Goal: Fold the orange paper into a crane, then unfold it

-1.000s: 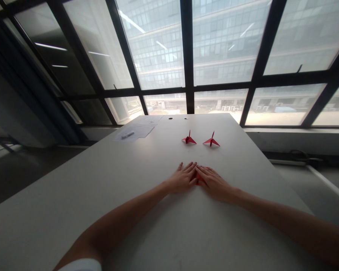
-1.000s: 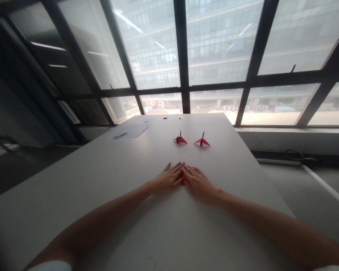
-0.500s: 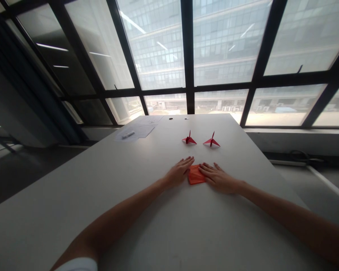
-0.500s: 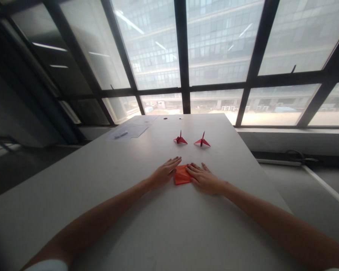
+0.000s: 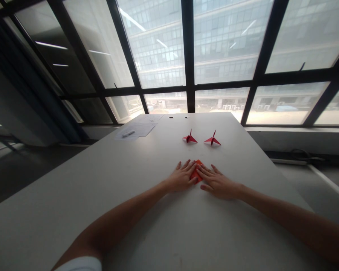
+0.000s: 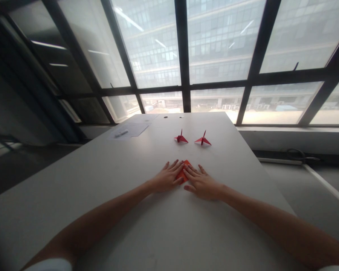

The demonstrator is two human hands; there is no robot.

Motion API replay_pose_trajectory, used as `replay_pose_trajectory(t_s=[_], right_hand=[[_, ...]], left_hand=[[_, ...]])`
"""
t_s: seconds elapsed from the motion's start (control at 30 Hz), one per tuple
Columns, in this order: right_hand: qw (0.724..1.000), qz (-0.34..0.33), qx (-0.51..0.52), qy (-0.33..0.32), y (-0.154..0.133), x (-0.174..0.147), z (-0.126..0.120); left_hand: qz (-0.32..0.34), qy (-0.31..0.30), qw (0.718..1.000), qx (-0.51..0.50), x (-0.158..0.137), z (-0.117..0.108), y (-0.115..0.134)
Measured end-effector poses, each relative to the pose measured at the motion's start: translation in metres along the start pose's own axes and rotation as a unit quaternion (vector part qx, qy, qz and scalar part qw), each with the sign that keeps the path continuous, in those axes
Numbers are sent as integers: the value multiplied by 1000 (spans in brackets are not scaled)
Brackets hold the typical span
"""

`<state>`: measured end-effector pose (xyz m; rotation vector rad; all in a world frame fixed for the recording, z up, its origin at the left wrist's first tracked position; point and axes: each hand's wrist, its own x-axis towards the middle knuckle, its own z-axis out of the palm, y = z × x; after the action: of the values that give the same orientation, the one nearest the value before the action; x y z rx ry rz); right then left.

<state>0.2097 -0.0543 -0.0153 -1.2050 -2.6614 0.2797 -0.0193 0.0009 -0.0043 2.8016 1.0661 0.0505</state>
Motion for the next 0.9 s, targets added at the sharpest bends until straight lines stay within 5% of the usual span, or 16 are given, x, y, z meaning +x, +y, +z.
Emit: replay_pose_trajectory(t_s=[0.3, 0.4, 0.5, 0.7, 0.9], right_hand=[[975, 201, -54, 80, 16, 3, 0], [985, 134, -45, 101, 5, 12, -2], [997, 58, -14, 45, -3, 16, -1], [997, 67, 9, 22, 0, 14, 3], [1000, 11, 22, -2, 1, 8, -6]], left_hand=[[-18, -7, 1000, -4, 1, 3, -1], [-13, -3, 1000, -1, 1, 4, -1], [0, 8, 1000, 0, 1, 4, -1], [21, 43, 999, -25, 0, 3, 0], [12, 156, 986, -64, 3, -7, 3]])
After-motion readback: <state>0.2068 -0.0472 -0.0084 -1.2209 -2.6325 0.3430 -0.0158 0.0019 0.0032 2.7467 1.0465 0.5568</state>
